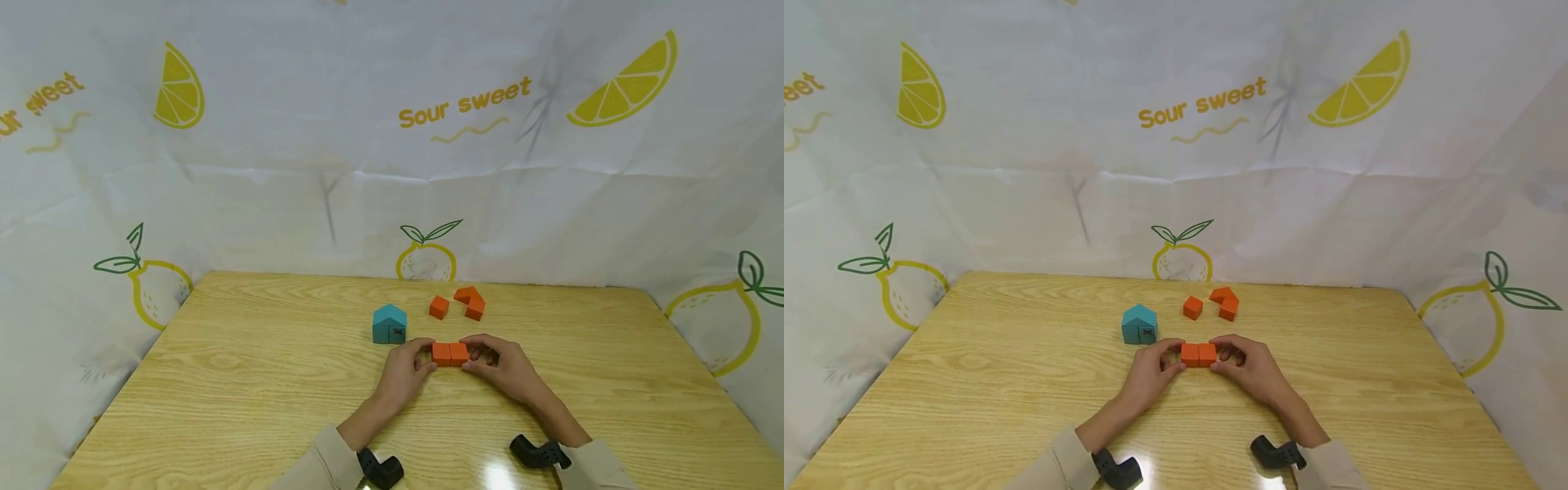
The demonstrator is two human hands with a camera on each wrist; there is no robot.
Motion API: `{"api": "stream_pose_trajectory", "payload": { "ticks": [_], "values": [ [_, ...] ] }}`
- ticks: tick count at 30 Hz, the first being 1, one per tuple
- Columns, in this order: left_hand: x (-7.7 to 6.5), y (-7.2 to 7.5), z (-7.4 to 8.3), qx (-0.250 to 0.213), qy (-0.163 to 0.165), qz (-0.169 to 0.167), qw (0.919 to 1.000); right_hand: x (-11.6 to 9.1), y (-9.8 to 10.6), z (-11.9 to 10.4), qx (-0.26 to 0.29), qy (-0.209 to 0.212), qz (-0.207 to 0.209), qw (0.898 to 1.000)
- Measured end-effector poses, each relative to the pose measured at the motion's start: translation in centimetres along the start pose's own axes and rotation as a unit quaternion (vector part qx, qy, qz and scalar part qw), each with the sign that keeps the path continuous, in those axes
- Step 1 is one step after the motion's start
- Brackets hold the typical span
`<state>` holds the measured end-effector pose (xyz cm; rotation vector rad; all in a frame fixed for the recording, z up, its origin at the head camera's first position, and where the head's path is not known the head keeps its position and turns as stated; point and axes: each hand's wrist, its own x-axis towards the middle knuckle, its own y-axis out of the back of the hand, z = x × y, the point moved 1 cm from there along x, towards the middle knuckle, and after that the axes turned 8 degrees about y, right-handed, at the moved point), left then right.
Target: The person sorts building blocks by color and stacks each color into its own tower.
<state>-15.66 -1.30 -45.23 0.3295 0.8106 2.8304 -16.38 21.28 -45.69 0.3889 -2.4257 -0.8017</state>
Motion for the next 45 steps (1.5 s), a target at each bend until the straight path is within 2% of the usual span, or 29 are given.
{"api": "stream_pose_trajectory", "payload": {
  "ticks": [11,19,34,40,45],
  "values": [
    [-0.1,0.0,-0.1,0.0,0.002,0.001,1.0,0.1,0.0,-0.1,0.008,-0.018,-0.009,1.0],
    [-0.2,0.1,0.1,-0.004,0.006,0.0,1.0,0.1,0.1,-0.2,0.01,-0.01,-0.006,1.0],
    [-0.1,-0.1,-0.2,0.001,-0.008,0.009,0.9999,0.3,0.2,-0.5,0.01,-0.009,-0.007,1.0],
    [-0.1,-0.2,-0.3,-0.008,-0.012,0.013,0.9998,0.7,0.7,-2.9,0.019,0.0,0.016,1.0],
    [-0.1,-0.2,-0.4,-0.01,-0.015,0.012,0.9998,0.9,1.2,-3.8,0.016,-0.023,0.071,0.997]
  ]
}}
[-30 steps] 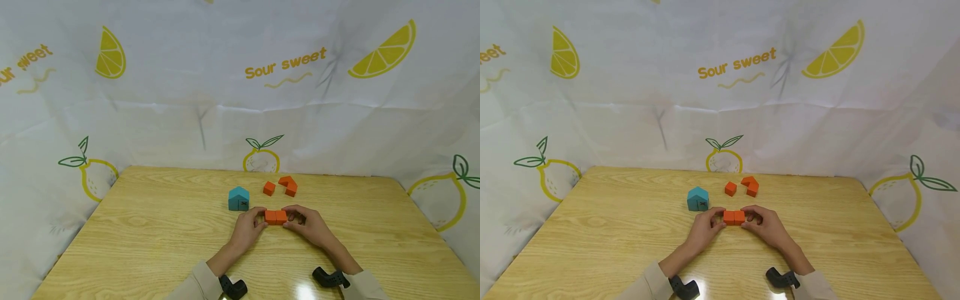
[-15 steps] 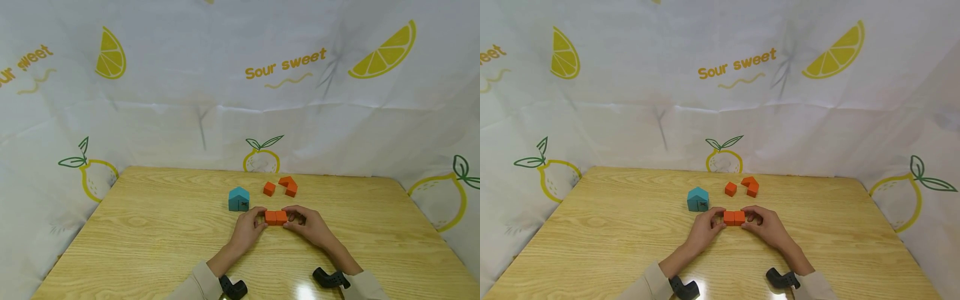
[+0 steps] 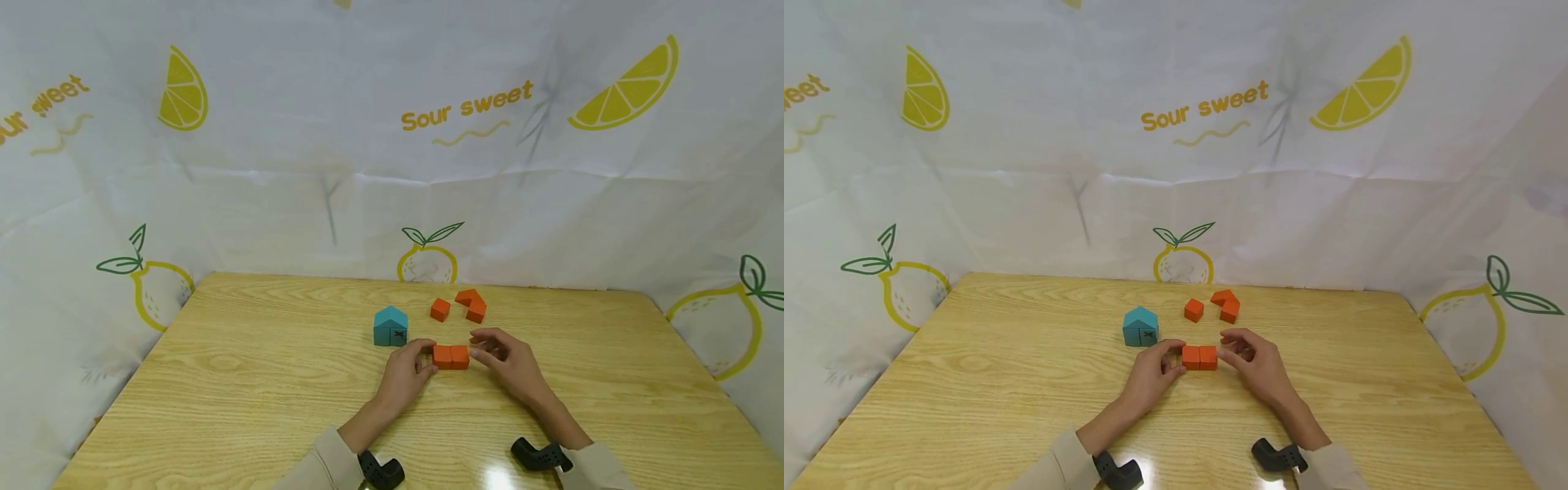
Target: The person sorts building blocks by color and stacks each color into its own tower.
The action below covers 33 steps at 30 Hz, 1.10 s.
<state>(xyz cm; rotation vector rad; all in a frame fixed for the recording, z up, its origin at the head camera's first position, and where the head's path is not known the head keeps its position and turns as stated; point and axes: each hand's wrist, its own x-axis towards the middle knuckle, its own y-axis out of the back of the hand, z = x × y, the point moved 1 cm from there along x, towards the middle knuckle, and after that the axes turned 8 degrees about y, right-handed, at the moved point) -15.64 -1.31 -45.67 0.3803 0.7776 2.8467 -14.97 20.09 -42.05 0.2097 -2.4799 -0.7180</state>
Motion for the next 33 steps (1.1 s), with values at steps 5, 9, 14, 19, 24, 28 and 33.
{"api": "stream_pose_trajectory", "payload": {
  "ticks": [5,9,14,19,24,28,33],
  "values": [
    [0.0,0.0,0.0,0.001,0.002,-0.002,1.0,0.1,-0.1,2.2,-0.014,-0.019,0.075,0.997],
    [-0.1,0.0,0.0,-0.002,0.002,-0.004,1.0,0.4,-0.1,4.2,-0.036,-0.027,0.115,0.992],
    [0.0,0.0,0.0,-0.001,0.001,-0.005,1.0,1.0,-0.2,5.0,-0.056,-0.03,0.121,0.991],
    [0.1,0.0,-0.1,0.004,-0.002,-0.002,1.0,1.8,-0.4,5.5,-0.052,-0.043,0.104,0.992],
    [0.1,0.0,0.0,0.003,-0.006,0.001,1.0,2.4,-0.5,6.0,-0.068,-0.077,0.081,0.991],
    [0.0,0.0,0.0,0.003,-0.007,0.001,1.0,2.6,-0.5,6.3,-0.084,-0.107,0.073,0.988],
    [0.0,0.0,-0.1,0.001,-0.01,0.002,1.0,2.8,-0.6,6.5,-0.085,-0.118,0.073,0.987]
  ]
}}
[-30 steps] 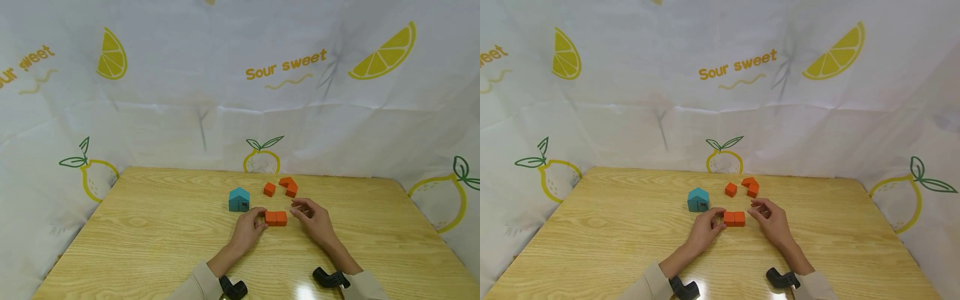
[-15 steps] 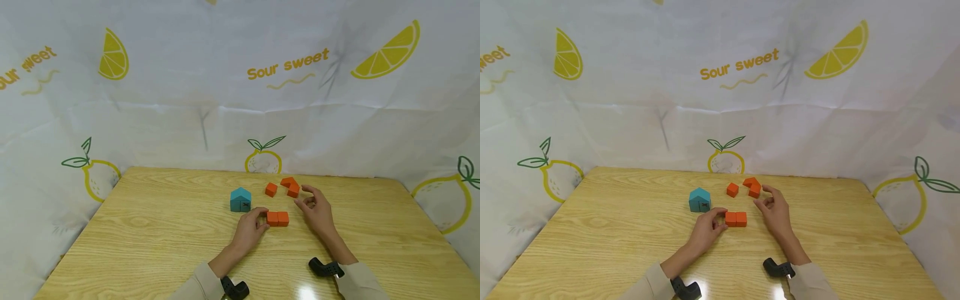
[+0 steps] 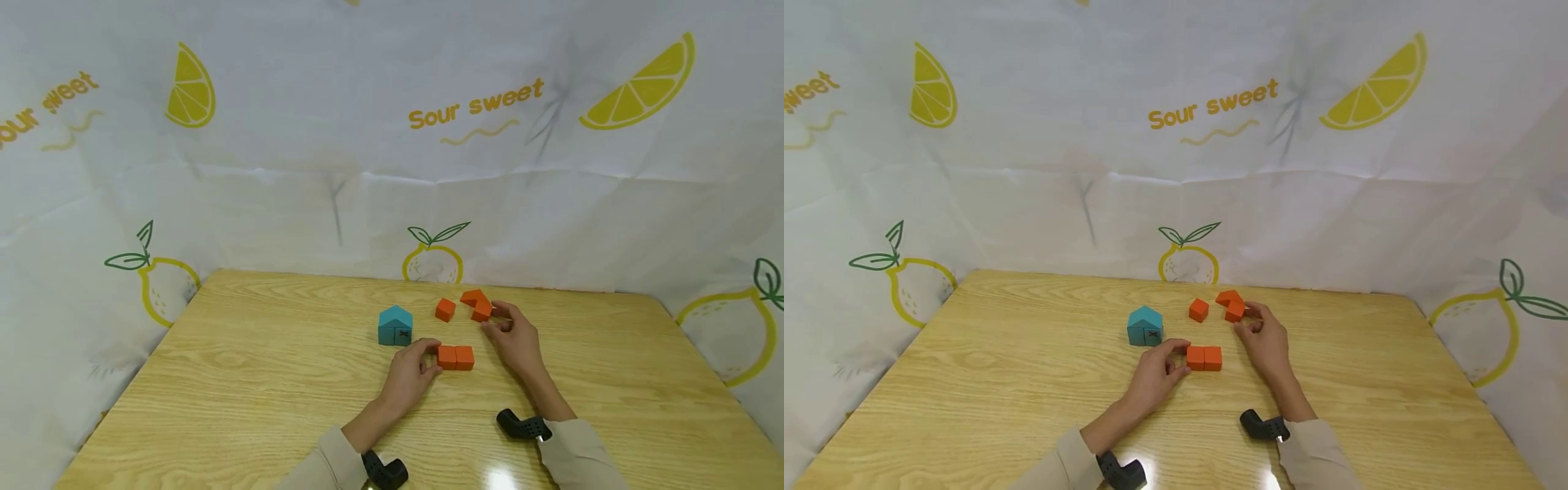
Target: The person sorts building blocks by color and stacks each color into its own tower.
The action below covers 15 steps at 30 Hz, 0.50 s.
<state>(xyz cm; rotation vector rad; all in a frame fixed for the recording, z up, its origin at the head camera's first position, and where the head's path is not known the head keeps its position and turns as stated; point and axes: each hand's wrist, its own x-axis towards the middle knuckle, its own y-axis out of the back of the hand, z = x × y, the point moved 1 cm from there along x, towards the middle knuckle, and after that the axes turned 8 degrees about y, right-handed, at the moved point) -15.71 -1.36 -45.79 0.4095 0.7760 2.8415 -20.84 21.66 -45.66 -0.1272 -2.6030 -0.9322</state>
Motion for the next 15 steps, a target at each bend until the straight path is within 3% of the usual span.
{"api": "stream_pose_trajectory", "payload": {
  "ticks": [15],
  "values": [
    [-0.03,0.05,0.1,-0.007,0.008,-0.005,0.9999,0.05,-0.07,-0.26,-0.008,-0.012,0.021,1.0]
  ]
}}
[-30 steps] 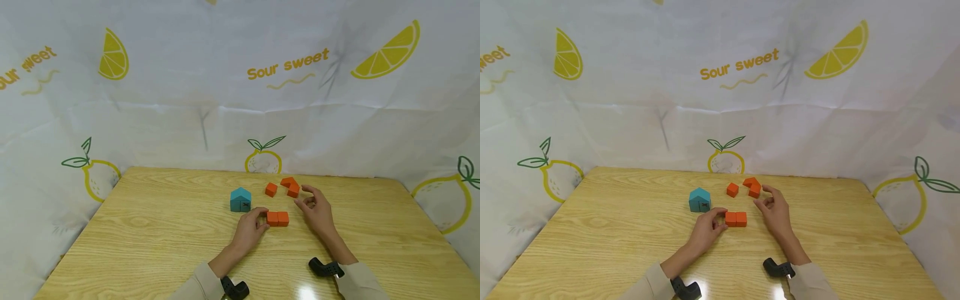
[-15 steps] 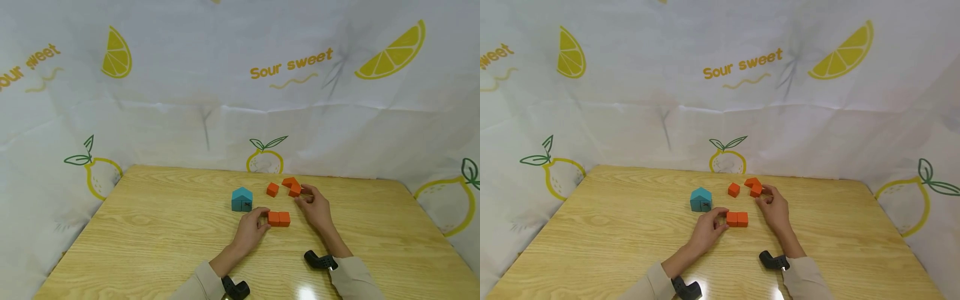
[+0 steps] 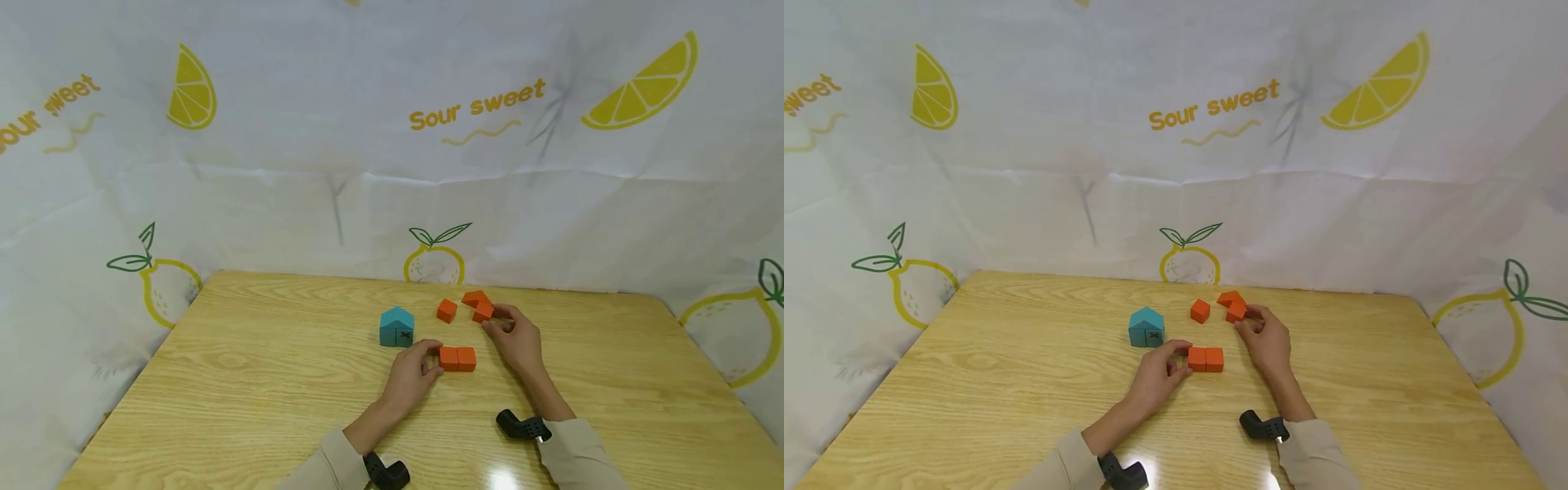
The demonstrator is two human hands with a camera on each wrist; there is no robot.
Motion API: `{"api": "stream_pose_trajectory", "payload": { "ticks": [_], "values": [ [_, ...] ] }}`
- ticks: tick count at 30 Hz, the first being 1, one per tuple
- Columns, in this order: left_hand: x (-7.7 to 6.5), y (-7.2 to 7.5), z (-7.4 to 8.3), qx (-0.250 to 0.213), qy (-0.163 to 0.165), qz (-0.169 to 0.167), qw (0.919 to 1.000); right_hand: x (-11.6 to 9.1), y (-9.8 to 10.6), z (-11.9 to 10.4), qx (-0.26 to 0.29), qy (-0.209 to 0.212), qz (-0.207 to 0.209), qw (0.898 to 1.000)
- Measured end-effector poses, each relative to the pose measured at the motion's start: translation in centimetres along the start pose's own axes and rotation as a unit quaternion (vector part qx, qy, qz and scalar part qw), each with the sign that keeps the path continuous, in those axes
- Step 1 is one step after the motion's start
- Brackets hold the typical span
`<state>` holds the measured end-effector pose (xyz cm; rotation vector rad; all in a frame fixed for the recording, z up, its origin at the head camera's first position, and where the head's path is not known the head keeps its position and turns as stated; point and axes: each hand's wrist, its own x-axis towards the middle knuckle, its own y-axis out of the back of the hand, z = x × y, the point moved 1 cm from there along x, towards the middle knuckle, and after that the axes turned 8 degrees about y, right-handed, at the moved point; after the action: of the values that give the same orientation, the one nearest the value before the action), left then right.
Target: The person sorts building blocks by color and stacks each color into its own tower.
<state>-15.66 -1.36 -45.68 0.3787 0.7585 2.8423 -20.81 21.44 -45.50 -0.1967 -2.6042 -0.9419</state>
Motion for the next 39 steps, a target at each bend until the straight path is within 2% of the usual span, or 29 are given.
{"api": "stream_pose_trajectory", "payload": {
  "ticks": [11,15,20,28,34,39],
  "values": [
    [0.0,-0.1,0.0,0.002,-0.003,-0.001,1.0,-0.3,-0.1,0.0,-0.007,-0.004,0.006,1.0],
    [-0.1,-0.1,-0.1,0.006,-0.007,0.001,1.0,-0.6,-0.2,-0.1,0.007,0.0,0.006,1.0],
    [0.0,-0.1,-0.1,0.01,-0.011,0.005,0.9999,-0.8,-0.2,-0.2,0.017,0.012,0.002,1.0],
    [0.0,-0.2,-0.1,0.008,-0.001,0.001,1.0,-1.1,0.0,-0.3,0.018,0.036,0.025,0.999],
    [0.1,-0.3,-0.1,0.003,0.005,-0.007,1.0,-1.8,0.3,-0.2,0.019,0.042,0.019,0.999],
    [0.1,-0.1,-0.1,0.006,0.005,-0.002,1.0,-1.9,0.2,-0.5,0.038,0.06,0.024,0.997]
  ]
}}
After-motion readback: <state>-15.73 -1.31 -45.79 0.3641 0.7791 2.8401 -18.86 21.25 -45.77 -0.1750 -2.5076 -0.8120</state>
